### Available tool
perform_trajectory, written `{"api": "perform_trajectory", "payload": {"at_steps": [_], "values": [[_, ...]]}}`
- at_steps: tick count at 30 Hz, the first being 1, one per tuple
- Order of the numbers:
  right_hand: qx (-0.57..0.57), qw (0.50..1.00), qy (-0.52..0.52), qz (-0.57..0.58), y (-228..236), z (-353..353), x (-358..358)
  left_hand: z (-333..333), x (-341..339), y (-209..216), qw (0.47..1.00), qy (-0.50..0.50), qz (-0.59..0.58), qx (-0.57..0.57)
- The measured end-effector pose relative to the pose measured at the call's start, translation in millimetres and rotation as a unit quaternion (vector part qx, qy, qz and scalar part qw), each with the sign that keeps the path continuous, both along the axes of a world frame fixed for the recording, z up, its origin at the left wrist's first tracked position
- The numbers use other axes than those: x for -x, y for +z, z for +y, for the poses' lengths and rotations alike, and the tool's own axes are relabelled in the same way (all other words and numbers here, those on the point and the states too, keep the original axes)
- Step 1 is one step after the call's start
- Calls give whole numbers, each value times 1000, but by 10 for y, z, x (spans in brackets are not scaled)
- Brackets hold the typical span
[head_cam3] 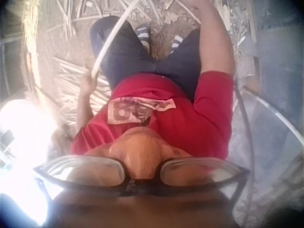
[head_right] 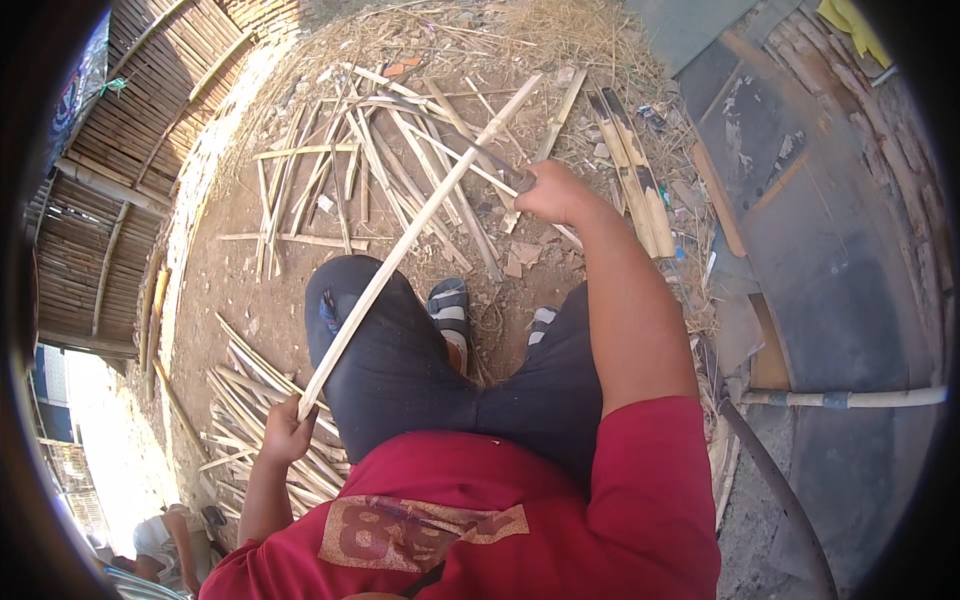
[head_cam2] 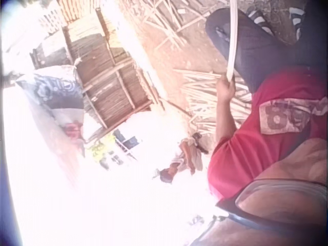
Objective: The person uses a large blade to shave and smooth the edges of long bamboo strips while holding them on their lap, occasionally setting strips aside.
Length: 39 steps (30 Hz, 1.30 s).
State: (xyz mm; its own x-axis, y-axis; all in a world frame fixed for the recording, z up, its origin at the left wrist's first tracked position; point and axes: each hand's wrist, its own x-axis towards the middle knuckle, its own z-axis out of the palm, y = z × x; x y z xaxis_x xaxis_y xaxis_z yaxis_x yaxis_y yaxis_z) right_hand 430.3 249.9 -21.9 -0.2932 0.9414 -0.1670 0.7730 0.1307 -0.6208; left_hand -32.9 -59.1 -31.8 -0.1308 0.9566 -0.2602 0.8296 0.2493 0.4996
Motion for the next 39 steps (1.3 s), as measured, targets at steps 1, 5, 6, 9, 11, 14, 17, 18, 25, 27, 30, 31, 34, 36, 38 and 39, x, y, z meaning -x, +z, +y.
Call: {"api": "perform_trajectory", "payload": {"at_steps": [1,5,6,9,11,14,17,18,25,27,30,31,34,36,38,39], "values": [[16,994,-69,79,-55,226,-158,70,-27,14,1000,-2,1,-20],[-92,996,-15,-13,56,113,43,-42,87,60,1000,-15,14,-21],[-80,995,32,-41,239,-41,247,-59,71,83,1000,-8,7,-24],[-66,988,108,-93,311,-213,446,-118,137,19,998,-31,29,-38],[-37,993,86,-65,118,-132,370,-56,193,-197,999,-10,-15,-43],[14,999,5,-38,222,168,-41,-12,47,-8,999,-6,34,-20],[-46,998,28,23,220,-27,235,-88,51,34,1000,6,6,-24],[-84,994,69,-30,249,-128,375,-80,68,24,999,4,9,-31],[-11,1000,-4,28,81,99,116,-113,106,-102,999,17,20,-34],[-19,1000,-25,-6,192,135,6,-85,79,9,999,18,19,-40],[-113,992,56,-13,111,-121,316,-138,109,7,999,13,18,-45],[-148,984,94,-23,86,-230,440,-162,93,34,999,7,25,-39],[-121,954,208,-177,529,-489,576,-159,164,-47,999,0,25,-33],[-65,998,23,-2,125,-121,173,-100,184,-187,999,-8,-9,-44],[-50,993,-76,68,163,128,-75,-118,189,-177,999,-9,12,-49],[-49,994,-87,53,247,142,-135,-136,198,-149,998,-11,24,-49]]}}
